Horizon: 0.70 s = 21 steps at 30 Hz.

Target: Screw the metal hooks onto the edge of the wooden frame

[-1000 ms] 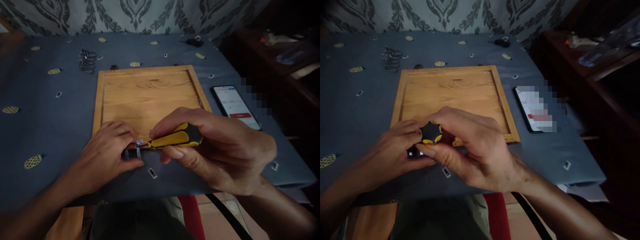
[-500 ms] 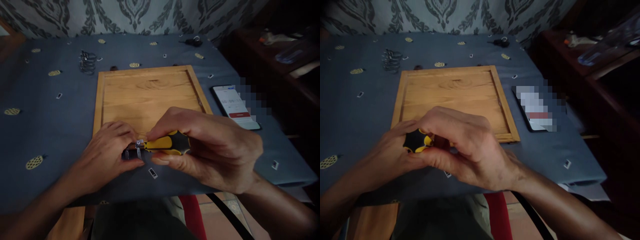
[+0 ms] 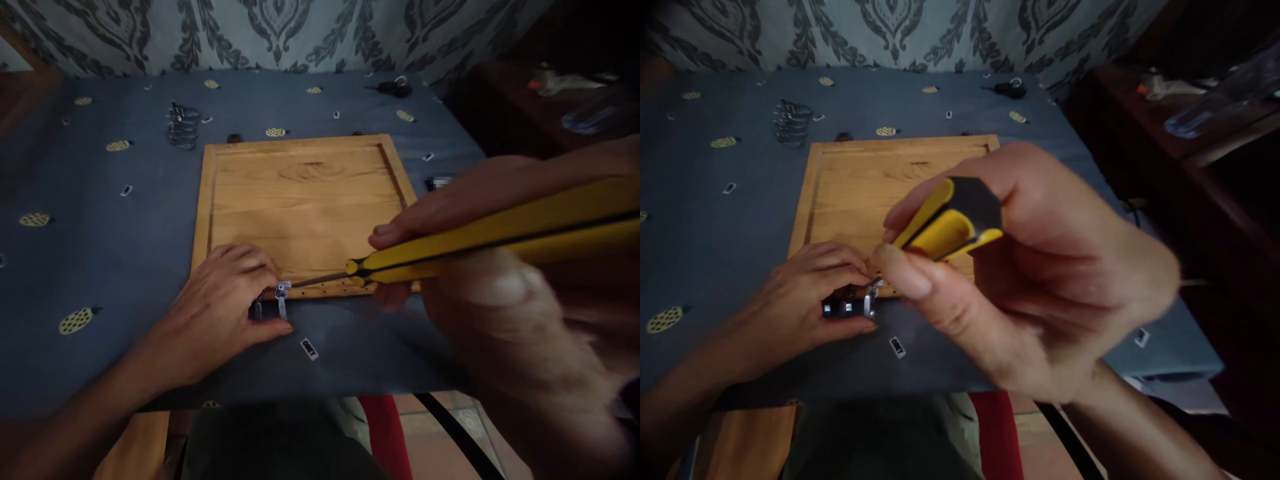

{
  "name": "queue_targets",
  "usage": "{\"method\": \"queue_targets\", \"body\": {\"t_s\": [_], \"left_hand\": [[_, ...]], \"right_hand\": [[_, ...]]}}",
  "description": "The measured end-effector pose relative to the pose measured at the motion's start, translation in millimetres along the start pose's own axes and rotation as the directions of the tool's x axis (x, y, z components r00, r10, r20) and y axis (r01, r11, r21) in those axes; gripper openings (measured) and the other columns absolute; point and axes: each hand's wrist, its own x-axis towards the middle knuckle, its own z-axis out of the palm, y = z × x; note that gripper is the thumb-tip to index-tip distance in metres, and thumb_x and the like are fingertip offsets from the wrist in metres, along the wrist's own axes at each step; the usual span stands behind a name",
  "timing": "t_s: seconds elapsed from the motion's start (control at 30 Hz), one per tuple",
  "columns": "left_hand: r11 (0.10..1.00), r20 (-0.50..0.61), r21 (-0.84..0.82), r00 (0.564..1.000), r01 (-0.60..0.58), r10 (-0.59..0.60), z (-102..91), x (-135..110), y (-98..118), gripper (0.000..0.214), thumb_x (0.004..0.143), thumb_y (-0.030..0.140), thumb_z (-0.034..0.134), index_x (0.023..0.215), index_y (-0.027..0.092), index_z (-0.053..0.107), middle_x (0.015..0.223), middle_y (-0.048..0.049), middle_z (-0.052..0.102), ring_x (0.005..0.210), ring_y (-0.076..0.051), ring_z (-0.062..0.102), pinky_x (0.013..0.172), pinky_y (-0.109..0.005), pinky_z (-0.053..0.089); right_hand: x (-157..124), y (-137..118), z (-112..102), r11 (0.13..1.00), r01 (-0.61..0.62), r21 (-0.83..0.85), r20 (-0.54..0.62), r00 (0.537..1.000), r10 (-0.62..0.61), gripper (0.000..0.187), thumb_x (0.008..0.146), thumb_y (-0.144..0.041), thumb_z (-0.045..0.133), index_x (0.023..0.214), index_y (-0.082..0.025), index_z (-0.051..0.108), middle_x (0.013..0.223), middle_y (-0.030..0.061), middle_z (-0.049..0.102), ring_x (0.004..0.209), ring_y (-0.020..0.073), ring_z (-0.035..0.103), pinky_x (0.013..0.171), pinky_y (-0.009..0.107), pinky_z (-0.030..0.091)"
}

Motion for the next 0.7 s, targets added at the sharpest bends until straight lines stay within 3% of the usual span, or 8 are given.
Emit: {"method": "queue_targets", "body": {"t_s": [0.17, 0.3, 0.37, 0.57, 0.7], "left_hand": [[1.000, 0.018, -0.021, 1.000, 0.006, -0.006, 0.1, -0.2, 0.6, 0.026, 0.085, 0.038, 0.083, 0.096, 0.018, 0.071, 0.107, -0.0065, 0.070, 0.102, -0.028, 0.064, 0.090, -0.046, 0.051], [0.999, 0.017, -0.035, 1.000, 0.014, -0.013, 0.3, -0.7, -0.5, 0.028, 0.082, 0.038, 0.086, 0.098, 0.019, 0.071, 0.106, -0.0056, 0.070, 0.103, -0.028, 0.063, 0.090, -0.046, 0.050], [0.999, 0.021, -0.036, 1.000, 0.014, -0.013, 0.3, -1.0, -1.2, 0.028, 0.083, 0.037, 0.085, 0.098, 0.018, 0.071, 0.107, -0.0060, 0.070, 0.104, -0.028, 0.063, 0.092, -0.046, 0.050], [0.999, 0.031, -0.039, 0.999, 0.021, -0.020, -0.1, -0.6, -0.4, 0.026, 0.085, 0.038, 0.083, 0.094, 0.018, 0.069, 0.108, -0.0060, 0.069, 0.105, -0.028, 0.063, 0.095, -0.047, 0.049], [0.998, 0.046, -0.047, 0.998, 0.037, -0.035, -1.1, 0.3, 0.7, 0.025, 0.086, 0.039, 0.081, 0.090, 0.019, 0.069, 0.107, -0.0057, 0.069, 0.104, -0.028, 0.063, 0.094, -0.046, 0.049]], "right_hand": [[-5.4, 9.9, 6.7, 0.998, -0.053, 0.013, 0.080, 0.995, 0.052, 0.009, 0.092, -0.020, 0.073, 0.096, -0.026, 0.068, 0.085, -0.0032, 0.073, 0.064, 0.0137, 0.071, 0.060, 0.027, 0.059], [-6.7, 16.9, 9.2, 0.998, -0.031, 0.062, 0.117, 0.993, 0.023, 0.017, 0.087, -0.016, 0.077, 0.099, -0.026, 0.070, 0.084, -0.0024, 0.073, 0.066, 0.0155, 0.072, 0.061, 0.030, 0.060], [-6.6, 16.9, 9.1, 0.997, -0.026, 0.071, 0.133, 0.991, 0.016, 0.018, 0.087, -0.016, 0.076, 0.100, -0.027, 0.069, 0.087, -0.0024, 0.074, 0.065, 0.0153, 0.072, 0.061, 0.030, 0.061], [-8.0, 10.8, 11.7, 0.987, -0.153, 0.045, 0.154, 0.978, 0.144, 0.012, 0.093, -0.017, 0.071, 0.097, -0.028, 0.067, 0.091, -0.0020, 0.075, 0.070, 0.0155, 0.073, 0.067, 0.032, 0.062], [-5.7, 11.0, 13.4, 0.993, -0.110, 0.045, 0.177, 0.979, 0.101, 0.010, 0.094, -0.018, 0.069, 0.097, -0.028, 0.066, 0.092, -0.0012, 0.076, 0.070, 0.0161, 0.073, 0.067, 0.032, 0.063]]}}
